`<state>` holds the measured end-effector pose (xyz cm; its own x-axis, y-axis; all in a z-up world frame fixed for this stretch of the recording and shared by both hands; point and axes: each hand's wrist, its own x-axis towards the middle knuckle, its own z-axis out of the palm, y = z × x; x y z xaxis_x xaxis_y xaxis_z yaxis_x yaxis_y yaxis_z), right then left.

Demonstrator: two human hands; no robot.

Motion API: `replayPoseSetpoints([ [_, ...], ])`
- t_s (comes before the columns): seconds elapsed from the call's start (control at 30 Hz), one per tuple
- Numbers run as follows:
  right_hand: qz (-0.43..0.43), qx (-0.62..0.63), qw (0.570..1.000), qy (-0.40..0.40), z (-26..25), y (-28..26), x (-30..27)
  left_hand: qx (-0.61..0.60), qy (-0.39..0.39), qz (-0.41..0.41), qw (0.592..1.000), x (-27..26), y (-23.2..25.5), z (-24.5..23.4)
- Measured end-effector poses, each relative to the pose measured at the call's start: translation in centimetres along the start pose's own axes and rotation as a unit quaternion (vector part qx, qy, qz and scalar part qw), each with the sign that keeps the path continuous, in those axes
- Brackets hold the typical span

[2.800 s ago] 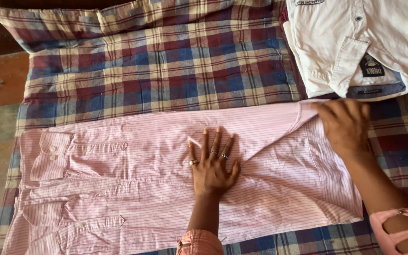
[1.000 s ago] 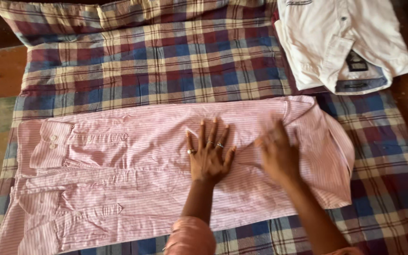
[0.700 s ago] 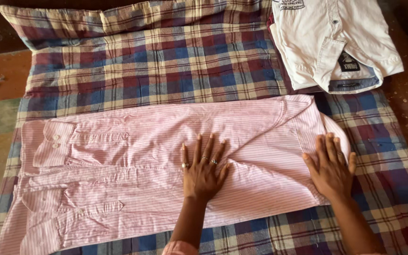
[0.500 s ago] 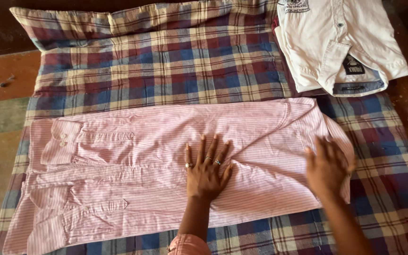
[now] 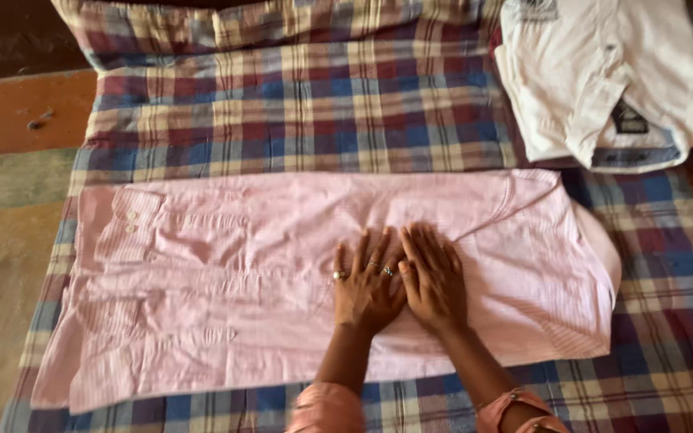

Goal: The person lays out a button-down shirt on a flat surface, smooths the fabric by hand, and folds it into a compact rectangular shape.

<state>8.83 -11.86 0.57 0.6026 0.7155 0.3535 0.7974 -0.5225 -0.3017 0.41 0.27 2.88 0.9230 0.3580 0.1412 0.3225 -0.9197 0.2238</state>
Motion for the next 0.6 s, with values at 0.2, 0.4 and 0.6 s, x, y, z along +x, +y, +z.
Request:
replayPoseSetpoints([
  [0.2,0.001,-0.018,1.000,-0.009,-0.1,0.1,0.3,-0.016,-0.266,0.064,0.962,4.1,-7.1,-4.8],
  [0.4,0.007,-0.035,0.999,-0.009,-0.4,-0.6,0.6,0.235,-0.208,-0.140,0.939,-1.9,-21.9,-3.5],
  [0.6,0.018,-0.057,0.998,-0.029,-0.7,-0.8,1.2,0.144,-0.140,-0.256,0.946,-3.4,-28.3,-3.6],
])
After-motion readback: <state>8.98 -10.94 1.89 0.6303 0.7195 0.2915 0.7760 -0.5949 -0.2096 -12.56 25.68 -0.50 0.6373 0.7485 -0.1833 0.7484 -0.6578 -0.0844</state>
